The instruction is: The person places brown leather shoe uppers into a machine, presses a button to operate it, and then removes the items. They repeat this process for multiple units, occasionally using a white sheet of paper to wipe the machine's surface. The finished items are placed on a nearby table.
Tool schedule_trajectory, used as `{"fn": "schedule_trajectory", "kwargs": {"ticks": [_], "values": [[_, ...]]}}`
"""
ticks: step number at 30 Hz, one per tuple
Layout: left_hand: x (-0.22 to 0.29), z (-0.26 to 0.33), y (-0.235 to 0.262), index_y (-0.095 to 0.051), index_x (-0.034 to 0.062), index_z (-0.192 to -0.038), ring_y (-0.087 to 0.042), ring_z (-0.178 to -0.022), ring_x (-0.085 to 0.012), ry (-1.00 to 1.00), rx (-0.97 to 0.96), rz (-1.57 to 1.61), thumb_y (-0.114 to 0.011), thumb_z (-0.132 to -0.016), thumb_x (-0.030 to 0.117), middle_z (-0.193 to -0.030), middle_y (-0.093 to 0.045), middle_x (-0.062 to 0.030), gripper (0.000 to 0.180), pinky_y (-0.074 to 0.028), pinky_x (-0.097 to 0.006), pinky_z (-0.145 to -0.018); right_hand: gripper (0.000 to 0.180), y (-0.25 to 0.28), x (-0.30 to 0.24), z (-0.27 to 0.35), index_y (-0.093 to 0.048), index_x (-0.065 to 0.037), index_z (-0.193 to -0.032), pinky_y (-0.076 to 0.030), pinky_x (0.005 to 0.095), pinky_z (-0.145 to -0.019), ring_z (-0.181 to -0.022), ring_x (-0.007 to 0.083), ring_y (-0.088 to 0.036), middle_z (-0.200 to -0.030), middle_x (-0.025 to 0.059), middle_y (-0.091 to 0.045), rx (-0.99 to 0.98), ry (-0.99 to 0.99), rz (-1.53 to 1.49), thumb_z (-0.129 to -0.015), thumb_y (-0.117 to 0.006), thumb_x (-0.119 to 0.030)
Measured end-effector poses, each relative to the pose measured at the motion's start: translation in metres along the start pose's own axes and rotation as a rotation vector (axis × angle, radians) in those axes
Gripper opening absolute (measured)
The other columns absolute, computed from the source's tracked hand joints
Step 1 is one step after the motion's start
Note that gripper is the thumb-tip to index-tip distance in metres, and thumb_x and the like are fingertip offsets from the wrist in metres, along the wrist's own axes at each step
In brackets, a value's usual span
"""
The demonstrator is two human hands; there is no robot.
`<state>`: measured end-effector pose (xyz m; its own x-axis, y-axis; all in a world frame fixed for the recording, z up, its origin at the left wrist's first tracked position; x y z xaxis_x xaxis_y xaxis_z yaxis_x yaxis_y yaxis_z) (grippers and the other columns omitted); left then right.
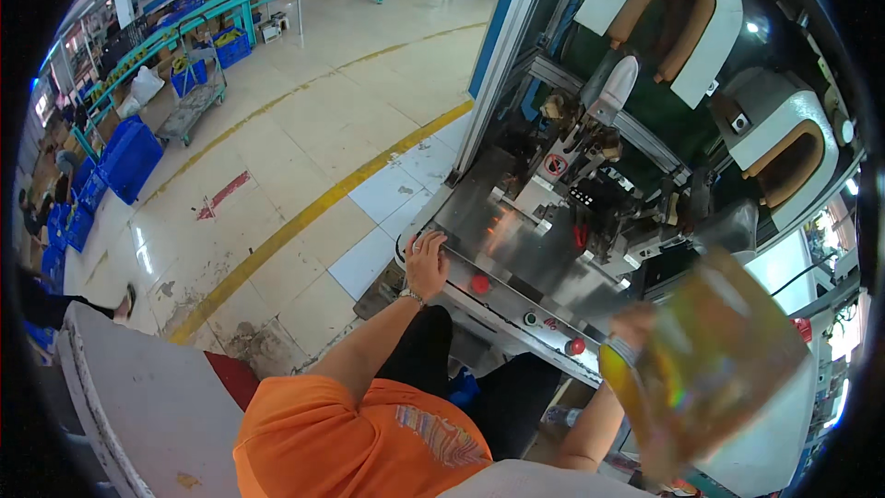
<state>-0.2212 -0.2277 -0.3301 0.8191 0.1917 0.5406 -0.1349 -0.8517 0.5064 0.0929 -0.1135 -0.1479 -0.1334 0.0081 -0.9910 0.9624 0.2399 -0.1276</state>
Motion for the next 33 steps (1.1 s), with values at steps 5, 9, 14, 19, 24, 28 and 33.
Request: {"fn": "schedule_trajectory", "kwargs": {"ticks": [5, 9, 14, 19, 24, 28, 33], "values": [[0.004, 0.0, -0.006, -0.049, 0.0068, -0.102, -0.048, -0.105, -0.0246, -0.01, 0.026, 0.007, -0.053, -0.07, 0.005, -0.108, -0.054, -0.0079, 0.033, -0.027, -0.045, -0.097, 0.05, 0.04, 0.038, -0.061, -0.052, 0.003, -0.108, -0.043, 0.0291, -0.074, -0.081, 0.0183, -0.053, -0.09, 0.0108, -0.058, -0.347, 0.058, 0.882, -0.066, -0.072, -0.016], [0.003, -0.002, -0.001, -0.049, 0.0071, -0.102, -0.048, -0.106, -0.024, -0.01, 0.015, -0.009, -0.054, -0.069, 0.005, -0.108, -0.054, -0.0069, 0.033, -0.027, -0.044, -0.097, 0.032, 0.043, 0.041, -0.034, -0.057, -0.003, -0.096, -0.042, 0.0289, -0.062, -0.072, 0.0149, -0.053, -0.088, 0.0085, -0.06, -0.147, 0.023, 0.228, -0.071, -0.069, -0.019], [0.006, 0.0, -0.004, -0.048, 0.0067, -0.103, -0.046, -0.108, -0.0221, -0.013, 0.012, -0.03, -0.052, -0.071, 0.006, -0.109, -0.053, -0.0065, 0.033, -0.027, -0.044, -0.097, 0.03, 0.001, 0.051, -0.034, -0.06, -0.001, -0.09, -0.041, 0.0253, -0.06, -0.07, 0.0102, -0.052, -0.083, 0.0031, -0.06, -0.461, -0.036, 0.453, -0.069, -0.069, -0.02], [0.004, 0.0, -0.001, -0.047, 0.0068, -0.104, -0.046, -0.108, -0.0222, -0.003, -0.002, -0.026, -0.052, -0.071, 0.006, -0.109, -0.053, -0.0063, 0.033, -0.027, -0.044, -0.097, 0.015, 0.051, 0.063, -0.058, -0.061, -0.001, -0.08, -0.04, 0.0274, -0.053, -0.057, 0.0119, -0.052, -0.069, 0.0034, -0.059, -0.117, 0.031, 0.306, -0.073, -0.062, -0.014], [0.004, 0.0, -0.005, -0.047, 0.0077, -0.104, -0.048, -0.103, -0.0227, 0.008, -0.042, -0.014, -0.052, -0.071, 0.006, -0.108, -0.053, -0.0064, 0.033, -0.027, -0.043, -0.096, 0.021, 0.066, 0.11, -0.047, -0.059, -0.001, -0.082, -0.044, 0.0287, -0.056, -0.061, 0.0128, -0.055, -0.074, 0.0054, -0.061, -0.332, -0.171, 0.773, -0.077, -0.061, -0.021], [0.007, -0.002, -0.003, -0.047, 0.008, -0.103, -0.048, -0.103, -0.0229, 0.002, -0.025, 0.003, -0.051, -0.071, 0.005, -0.107, -0.053, -0.0065, 0.033, -0.027, -0.043, -0.096, 0.044, 0.112, 0.109, -0.043, -0.054, 0.008, -0.101, -0.047, 0.0294, -0.071, -0.082, 0.0182, -0.058, -0.093, 0.0101, -0.06, -0.386, -0.328, 0.677, -0.068, -0.069, -0.017], [0.004, 0.0, -0.001, -0.048, 0.0083, -0.103, -0.049, -0.102, -0.0232, 0.012, -0.04, -0.022, -0.051, -0.071, 0.005, -0.107, -0.053, -0.0067, 0.033, -0.028, -0.043, -0.095, 0.025, 0.174, 0.089, 0.012, -0.059, -0.001, -0.097, -0.046, 0.0283, -0.071, -0.082, 0.0151, -0.058, -0.092, 0.0076, -0.061, 0.024, -0.171, 0.265, -0.075, -0.061, -0.012]]}}
Point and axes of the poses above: each hand's wrist, its own z-axis away from the middle knuckle, its own y-axis out of the back of the hand, x = y × z, the point moved 4 cm from there along -z, towards the middle knuckle
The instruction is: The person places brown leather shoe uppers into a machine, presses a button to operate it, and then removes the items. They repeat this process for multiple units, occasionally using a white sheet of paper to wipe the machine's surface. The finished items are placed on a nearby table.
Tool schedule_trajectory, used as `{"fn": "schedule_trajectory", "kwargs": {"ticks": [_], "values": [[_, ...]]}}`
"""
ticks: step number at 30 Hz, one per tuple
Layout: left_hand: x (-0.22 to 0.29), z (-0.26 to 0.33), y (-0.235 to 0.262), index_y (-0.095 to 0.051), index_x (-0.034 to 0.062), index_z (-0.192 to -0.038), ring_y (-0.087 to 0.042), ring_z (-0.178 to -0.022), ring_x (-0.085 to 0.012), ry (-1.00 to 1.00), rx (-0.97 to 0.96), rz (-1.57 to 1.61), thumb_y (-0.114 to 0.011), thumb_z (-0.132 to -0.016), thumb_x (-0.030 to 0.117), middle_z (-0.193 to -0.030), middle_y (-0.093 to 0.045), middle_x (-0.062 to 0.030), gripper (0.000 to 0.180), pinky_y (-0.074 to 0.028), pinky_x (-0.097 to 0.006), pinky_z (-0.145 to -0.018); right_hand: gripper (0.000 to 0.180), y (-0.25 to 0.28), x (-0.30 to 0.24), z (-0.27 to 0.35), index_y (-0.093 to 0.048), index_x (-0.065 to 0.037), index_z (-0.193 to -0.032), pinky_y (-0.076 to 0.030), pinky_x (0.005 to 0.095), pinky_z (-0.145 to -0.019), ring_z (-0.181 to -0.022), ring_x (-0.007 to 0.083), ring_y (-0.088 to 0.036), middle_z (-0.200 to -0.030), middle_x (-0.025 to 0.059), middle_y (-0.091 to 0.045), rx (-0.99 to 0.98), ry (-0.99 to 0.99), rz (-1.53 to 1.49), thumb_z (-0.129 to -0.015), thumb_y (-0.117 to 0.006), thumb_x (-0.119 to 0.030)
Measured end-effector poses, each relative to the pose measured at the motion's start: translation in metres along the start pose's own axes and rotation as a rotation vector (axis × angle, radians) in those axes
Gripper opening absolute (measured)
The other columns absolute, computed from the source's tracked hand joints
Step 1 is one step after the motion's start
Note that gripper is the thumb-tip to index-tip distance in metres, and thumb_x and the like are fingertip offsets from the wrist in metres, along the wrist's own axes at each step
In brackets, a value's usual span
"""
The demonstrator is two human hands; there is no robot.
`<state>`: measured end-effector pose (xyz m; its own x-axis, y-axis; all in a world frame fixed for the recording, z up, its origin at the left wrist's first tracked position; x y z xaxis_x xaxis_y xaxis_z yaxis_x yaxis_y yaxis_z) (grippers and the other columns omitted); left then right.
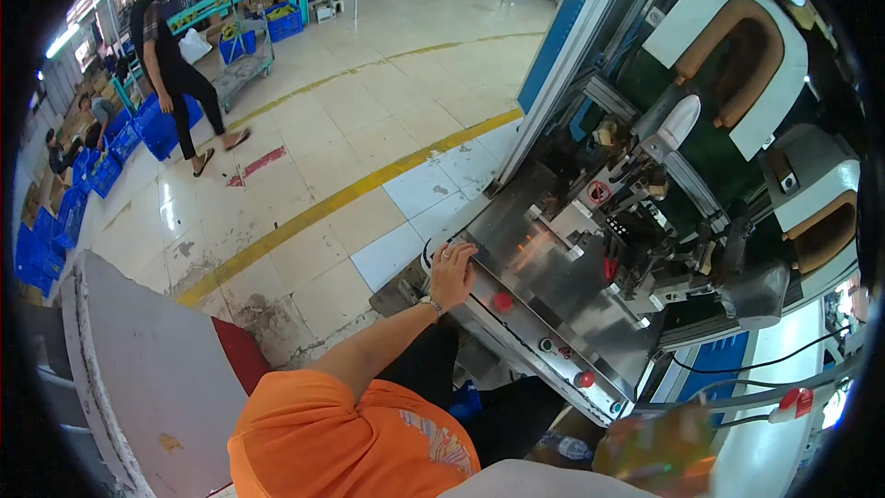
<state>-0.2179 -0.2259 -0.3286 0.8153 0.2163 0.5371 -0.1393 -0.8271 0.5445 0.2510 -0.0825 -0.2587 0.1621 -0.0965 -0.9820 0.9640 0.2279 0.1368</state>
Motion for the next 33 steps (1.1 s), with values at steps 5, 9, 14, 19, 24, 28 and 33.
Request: {"fn": "schedule_trajectory", "kwargs": {"ticks": [5, 9, 14, 19, 24, 28, 33], "values": [[0.002, -0.002, -0.002, -0.049, 0.0081, -0.102, -0.049, -0.102, -0.0237, -0.01, 0.003, 0.04, -0.052, -0.071, 0.006, -0.106, -0.054, -0.0074, 0.032, -0.029, -0.042, -0.095, 0.027, -0.009, 0.023, 0.043, -0.058, 0.0, -0.099, -0.045, 0.0285, -0.073, -0.083, 0.0157, -0.057, -0.094, 0.0083, -0.06, 0.214, -0.06, 0.035, -0.075, -0.061, -0.014], [-0.002, -0.001, -0.001, -0.049, 0.0076, -0.102, -0.049, -0.102, -0.0244, 0.022, 0.014, 0.031, -0.053, -0.07, 0.006, -0.105, -0.054, -0.008, 0.032, -0.03, -0.042, -0.094, 0.029, -0.027, 0.021, 0.05, -0.057, 0.001, -0.1, -0.044, 0.0286, -0.074, -0.084, 0.0161, -0.057, -0.095, 0.0088, -0.06, 0.215, -0.045, 0.03, -0.076, -0.061, -0.015], [0.003, -0.005, 0.0, -0.049, 0.0066, -0.101, -0.049, -0.102, -0.0251, -0.018, 0.003, 0.048, -0.053, -0.07, 0.005, -0.105, -0.054, -0.0086, 0.032, -0.031, -0.042, -0.093, 0.031, -0.047, 0.013, 0.05, -0.056, 0.001, -0.101, -0.043, 0.0287, -0.075, -0.085, 0.0167, -0.056, -0.097, 0.0094, -0.059, 0.18, -0.019, 0.024, -0.076, -0.061, -0.017], [0.001, -0.001, -0.002, -0.048, 0.0063, -0.102, -0.048, -0.102, -0.025, -0.002, 0.021, 0.06, -0.052, -0.07, 0.005, -0.105, -0.053, -0.0084, 0.032, -0.031, -0.042, -0.094, 0.033, -0.081, -0.01, 0.044, -0.055, 0.002, -0.102, -0.042, 0.0289, -0.077, -0.086, 0.0173, -0.055, -0.098, 0.01, -0.058, 0.088, 0.067, -0.014, -0.077, -0.062, -0.019], [-0.008, -0.001, -0.002, -0.049, 0.008, -0.101, -0.047, -0.104, -0.0254, 0.038, -0.021, 0.079, -0.054, -0.072, 0.007, -0.108, -0.052, -0.0082, 0.029, -0.031, -0.042, -0.093, 0.036, -0.146, -0.038, 0.021, -0.054, 0.003, -0.103, -0.041, 0.029, -0.079, -0.087, 0.0178, -0.055, -0.1, 0.0107, -0.057, -0.121, 0.176, -0.024, -0.078, -0.062, -0.021], [-0.011, 0.0, 0.001, -0.048, 0.0078, -0.104, -0.04, -0.114, -0.0289, 0.038, -0.034, 0.127, -0.056, -0.072, 0.011, -0.114, -0.048, -0.0102, 0.033, -0.023, -0.049, -0.096, 0.038, -0.176, -0.062, 0.01, -0.054, 0.004, -0.104, -0.041, 0.0291, -0.08, -0.088, 0.0183, -0.054, -0.101, 0.0112, -0.057, -0.21, 0.26, 0.042, -0.078, -0.062, -0.023], [-0.012, 0.004, -0.028, -0.046, 0.0094, -0.112, -0.025, -0.126, -0.032, 0.155, 0.001, -0.123, -0.054, -0.076, 0.025, -0.127, -0.039, -0.0134, 0.04, -0.014, -0.056, -0.099, 0.041, -0.195, -0.086, -0.011, -0.053, 0.004, -0.105, -0.04, 0.0293, -0.082, -0.089, 0.0189, -0.053, -0.103, 0.0118, -0.056, -0.254, 0.413, 0.33, -0.079, -0.062, -0.025]]}}
Point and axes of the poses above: each hand's wrist, its own z-axis away from the middle knuckle, its own y-axis out of the back of the hand, x = y × z, the point moved 4 cm from there along -z, towards the middle knuckle
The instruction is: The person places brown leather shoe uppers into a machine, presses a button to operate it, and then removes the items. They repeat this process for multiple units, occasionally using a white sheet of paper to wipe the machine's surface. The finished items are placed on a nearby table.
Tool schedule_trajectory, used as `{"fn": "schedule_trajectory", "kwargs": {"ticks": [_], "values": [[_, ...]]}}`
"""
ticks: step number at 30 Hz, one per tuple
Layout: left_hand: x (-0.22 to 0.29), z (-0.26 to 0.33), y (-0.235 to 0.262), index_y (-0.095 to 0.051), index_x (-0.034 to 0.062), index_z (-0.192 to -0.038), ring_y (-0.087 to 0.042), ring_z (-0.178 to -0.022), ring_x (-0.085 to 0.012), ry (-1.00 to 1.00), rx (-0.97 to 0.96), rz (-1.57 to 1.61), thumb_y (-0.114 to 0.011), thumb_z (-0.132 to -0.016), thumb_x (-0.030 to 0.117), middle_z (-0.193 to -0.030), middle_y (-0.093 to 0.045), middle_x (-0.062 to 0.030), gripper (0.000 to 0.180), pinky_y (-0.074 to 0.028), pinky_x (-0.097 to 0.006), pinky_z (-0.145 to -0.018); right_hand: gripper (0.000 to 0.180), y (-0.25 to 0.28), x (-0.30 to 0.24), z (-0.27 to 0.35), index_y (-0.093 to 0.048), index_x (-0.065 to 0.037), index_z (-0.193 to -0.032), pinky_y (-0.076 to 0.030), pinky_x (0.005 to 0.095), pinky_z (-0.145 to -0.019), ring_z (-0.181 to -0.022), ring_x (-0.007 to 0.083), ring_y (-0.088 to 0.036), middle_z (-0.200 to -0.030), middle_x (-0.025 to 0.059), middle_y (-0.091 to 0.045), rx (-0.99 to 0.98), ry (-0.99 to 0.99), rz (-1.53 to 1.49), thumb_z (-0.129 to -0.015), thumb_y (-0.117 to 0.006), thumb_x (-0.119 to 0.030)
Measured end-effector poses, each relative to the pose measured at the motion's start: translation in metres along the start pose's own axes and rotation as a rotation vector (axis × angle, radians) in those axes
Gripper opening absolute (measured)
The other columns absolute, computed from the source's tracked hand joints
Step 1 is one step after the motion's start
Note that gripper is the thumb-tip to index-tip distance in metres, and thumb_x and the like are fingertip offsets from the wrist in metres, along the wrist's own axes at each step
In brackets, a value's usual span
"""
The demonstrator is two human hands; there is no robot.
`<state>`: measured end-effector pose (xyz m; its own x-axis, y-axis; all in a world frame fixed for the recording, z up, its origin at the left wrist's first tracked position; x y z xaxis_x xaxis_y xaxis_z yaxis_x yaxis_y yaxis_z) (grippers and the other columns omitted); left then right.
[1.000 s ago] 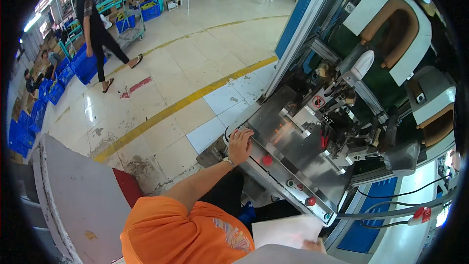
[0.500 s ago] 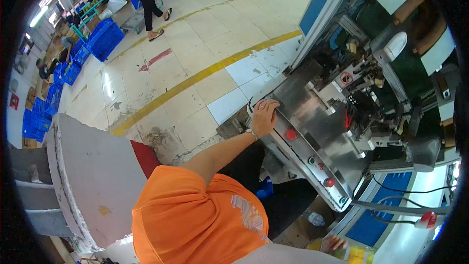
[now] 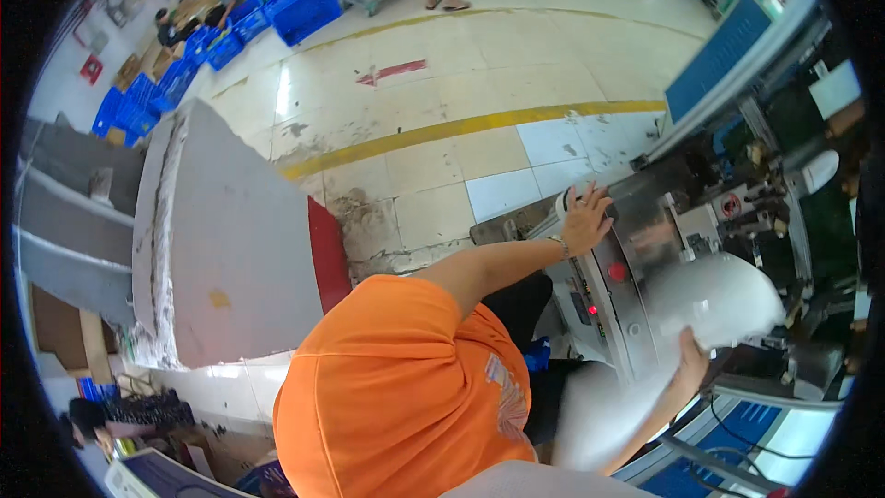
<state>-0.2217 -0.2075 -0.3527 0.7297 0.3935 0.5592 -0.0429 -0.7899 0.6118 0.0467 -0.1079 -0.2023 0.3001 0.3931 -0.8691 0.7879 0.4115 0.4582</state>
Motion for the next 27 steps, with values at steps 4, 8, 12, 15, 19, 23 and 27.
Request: {"fn": "schedule_trajectory", "kwargs": {"ticks": [4, 8, 12, 15, 19, 23, 27], "values": [[0.008, 0.003, 0.024, -0.038, 0.0071, -0.124, -0.018, -0.13, -0.0314, -0.082, -0.186, -0.271, -0.043, -0.084, 0.032, -0.135, -0.03, -0.0136, 0.047, -0.009, -0.056, -0.101, 0.054, 0.004, -0.042, -0.022, -0.043, 0.011, -0.116, -0.04, 0.0298, -0.085, -0.098, 0.0256, -0.052, -0.115, 0.0152, -0.051, -0.085, -0.343, 0.01, -0.077, -0.064, -0.02], [0.01, 0.002, 0.016, -0.035, 0.0067, -0.125, -0.019, -0.13, -0.0282, -0.032, -0.149, -0.106, -0.039, -0.087, 0.035, -0.135, -0.03, -0.0126, 0.048, -0.006, -0.051, -0.104, 0.03, 0.023, 0.025, -0.033, -0.055, 0.006, -0.101, -0.042, 0.0285, -0.074, -0.083, 0.0196, -0.053, -0.098, 0.0136, -0.058, 0.016, -0.08, -0.369, -0.078, -0.061, -0.014], [-0.004, 0.004, 0.006, -0.034, 0.0056, -0.126, -0.017, -0.13, -0.0287, -0.047, -0.077, -0.087, -0.043, -0.085, 0.035, -0.135, -0.029, -0.0131, 0.051, -0.006, -0.052, -0.104, 0.022, -0.004, 0.015, -0.049, -0.06, 0.004, -0.091, -0.041, 0.0267, -0.069, -0.076, 0.0152, -0.051, -0.085, 0.0129, -0.06, -0.207, 0.102, 0.116, -0.08, -0.059, -0.015], [0.003, 0.006, 0.009, -0.034, 0.0053, -0.126, -0.015, -0.131, -0.0275, -0.099, -0.113, -0.155, -0.043, -0.086, 0.036, -0.137, -0.026, -0.0122, 0.051, -0.005, -0.052, -0.105, 0.03, 0.004, 0.001, -0.067, -0.057, 0.005, -0.098, -0.04, 0.0271, -0.077, -0.084, 0.0171, -0.052, -0.088, 0.0104, -0.058, -0.365, 0.108, 0.449, -0.079, -0.062, -0.018], [0.01, 0.002, 0.013, -0.034, 0.0064, -0.126, -0.014, -0.131, -0.0267, -0.079, -0.172, -0.062, -0.036, -0.089, 0.038, -0.136, -0.028, -0.0118, 0.049, -0.004, -0.052, -0.105, 0.026, 0.051, 0.0, -0.029, -0.055, 0.003, -0.099, -0.045, 0.0315, -0.074, -0.088, 0.0186, -0.055, -0.101, 0.0139, -0.057, -0.077, 0.134, -0.632, -0.079, -0.058, -0.014], [0.008, 0.005, 0.009, -0.034, 0.0063, -0.127, -0.014, -0.131, -0.0264, -0.073, -0.199, -0.074, -0.036, -0.089, 0.037, -0.137, -0.027, -0.0119, 0.049, -0.003, -0.051, -0.105, 0.029, 0.0, -0.01, -0.03, -0.058, 0.002, -0.099, -0.043, 0.0299, -0.076, -0.089, 0.0185, -0.054, -0.099, 0.0119, -0.058, -0.153, 0.086, -0.344, -0.077, -0.061, -0.016], [0.009, 0.004, 0.018, -0.032, 0.0054, -0.128, -0.014, -0.132, -0.0257, -0.104, -0.245, -0.215, -0.038, -0.087, 0.035, -0.137, -0.027, -0.0119, 0.051, 0.0, -0.052, -0.105, 0.041, 0.003, -0.009, -0.056, -0.052, 0.005, -0.111, -0.036, 0.0296, -0.087, -0.093, 0.0202, -0.05, -0.1, 0.0132, -0.056, -0.39, 0.098, 0.315, -0.077, -0.062, -0.017]]}}
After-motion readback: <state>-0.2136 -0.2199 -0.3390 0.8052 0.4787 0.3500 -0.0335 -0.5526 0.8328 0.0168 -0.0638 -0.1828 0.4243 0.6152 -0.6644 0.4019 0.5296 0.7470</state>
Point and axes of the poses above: each hand's wrist, its own z-axis away from the middle knuckle, its own y-axis out of the back of the hand, x = y × z, the point moved 4 cm from there along -z, towards the middle knuckle
